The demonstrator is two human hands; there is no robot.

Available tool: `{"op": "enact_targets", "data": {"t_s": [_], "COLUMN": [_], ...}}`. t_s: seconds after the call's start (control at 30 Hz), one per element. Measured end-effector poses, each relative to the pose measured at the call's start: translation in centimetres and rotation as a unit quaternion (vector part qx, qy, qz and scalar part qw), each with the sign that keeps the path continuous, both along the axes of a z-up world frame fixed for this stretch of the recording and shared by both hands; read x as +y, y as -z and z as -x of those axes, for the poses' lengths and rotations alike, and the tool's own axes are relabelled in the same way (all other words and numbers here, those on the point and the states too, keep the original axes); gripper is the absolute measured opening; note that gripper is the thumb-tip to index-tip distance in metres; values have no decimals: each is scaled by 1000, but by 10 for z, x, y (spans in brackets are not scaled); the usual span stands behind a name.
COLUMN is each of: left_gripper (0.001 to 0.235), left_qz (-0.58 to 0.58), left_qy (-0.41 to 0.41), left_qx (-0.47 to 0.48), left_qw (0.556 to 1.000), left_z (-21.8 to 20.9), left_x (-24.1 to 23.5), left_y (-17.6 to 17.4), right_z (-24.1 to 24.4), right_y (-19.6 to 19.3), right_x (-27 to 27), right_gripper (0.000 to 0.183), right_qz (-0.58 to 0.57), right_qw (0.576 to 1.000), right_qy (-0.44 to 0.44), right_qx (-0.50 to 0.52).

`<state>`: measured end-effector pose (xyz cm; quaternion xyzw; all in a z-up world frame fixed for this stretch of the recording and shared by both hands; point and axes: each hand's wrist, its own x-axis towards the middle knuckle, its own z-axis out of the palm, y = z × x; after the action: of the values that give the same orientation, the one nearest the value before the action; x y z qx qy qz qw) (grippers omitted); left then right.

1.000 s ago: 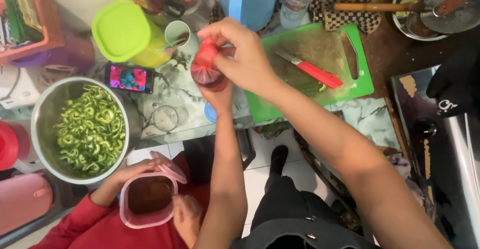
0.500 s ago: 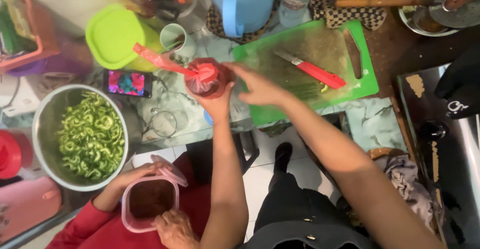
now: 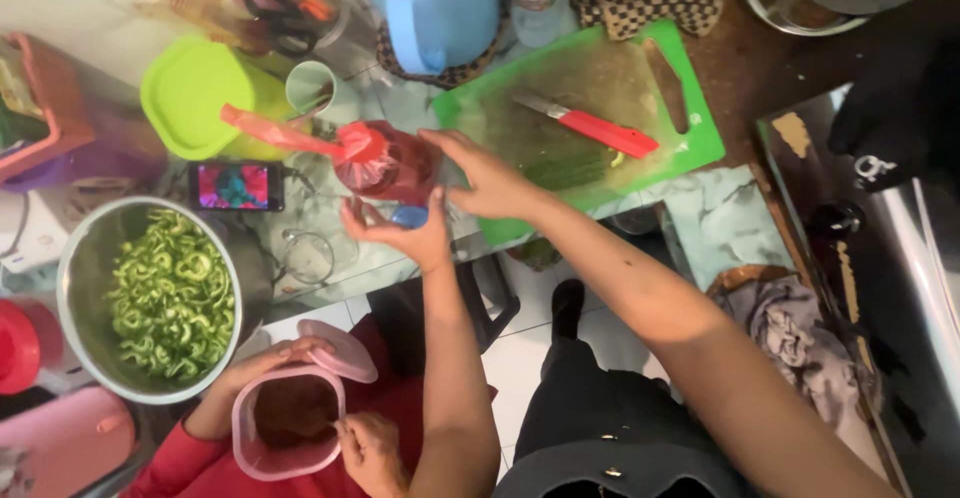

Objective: The person ties a plastic bag containing red liquid and then washes small yellow citrus fruits and a metal strainer in a kitchen sink.

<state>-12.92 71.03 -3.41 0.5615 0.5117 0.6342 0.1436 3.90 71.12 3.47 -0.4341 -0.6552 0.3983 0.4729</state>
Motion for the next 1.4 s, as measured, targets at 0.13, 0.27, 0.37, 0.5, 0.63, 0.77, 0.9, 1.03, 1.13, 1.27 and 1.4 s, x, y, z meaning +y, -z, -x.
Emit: {"op": "enact_targets", "data": {"t_s": [0.13, 0.27, 0.37, 0.5, 0.63, 0.77, 0.9, 1.03, 1.13, 1.27, 1.4], "left_gripper": [101, 78, 63, 35, 34, 28, 25, 23, 21, 15, 12], "left_qz": [-38, -84, -81, -42, -30, -38, 4, -19, -14, -64, -129], "left_qy": [-73, -12, 92, 189, 235, 280, 413, 538, 629, 733, 794], "left_qx": [59, 115, 125, 170, 221, 170, 63, -66, -113, -117, -113], "left_qw": [995, 990, 985, 966, 946, 944, 909, 840, 769, 667, 584], "left_z": [-3, -33, -68, -124, -156, -187, -223, -264, -281, -283, -267], "left_x": [-26, -56, -80, -106, -113, -143, -200, -255, -309, -408, -521], "left_y": [17, 16, 4, -15, -30, -27, -29, -52, -86, -132, -163], "right_z": [-14, -33, -56, -94, -134, -154, -142, -128, -115, -91, -67], "right_y": [-8, -15, -19, -15, -5, -4, -28, -61, -85, -111, -123], "right_x": [-19, -50, -84, -132, -175, -216, -284, -374, -439, -542, -657], "right_gripper": [71, 36, 17, 14, 17, 20, 22, 23, 24, 23, 21], "right_qz": [-23, -13, -23, -52, -12, 6, -19, -50, -68, -117, -167], "right_qw": [997, 977, 955, 931, 911, 885, 833, 786, 746, 703, 664], "right_qy": [67, 186, 273, 335, 412, 465, 553, 614, 659, 696, 725], "right_qx": [19, 107, 115, 137, 35, 6, 23, 55, 66, 85, 73]}}
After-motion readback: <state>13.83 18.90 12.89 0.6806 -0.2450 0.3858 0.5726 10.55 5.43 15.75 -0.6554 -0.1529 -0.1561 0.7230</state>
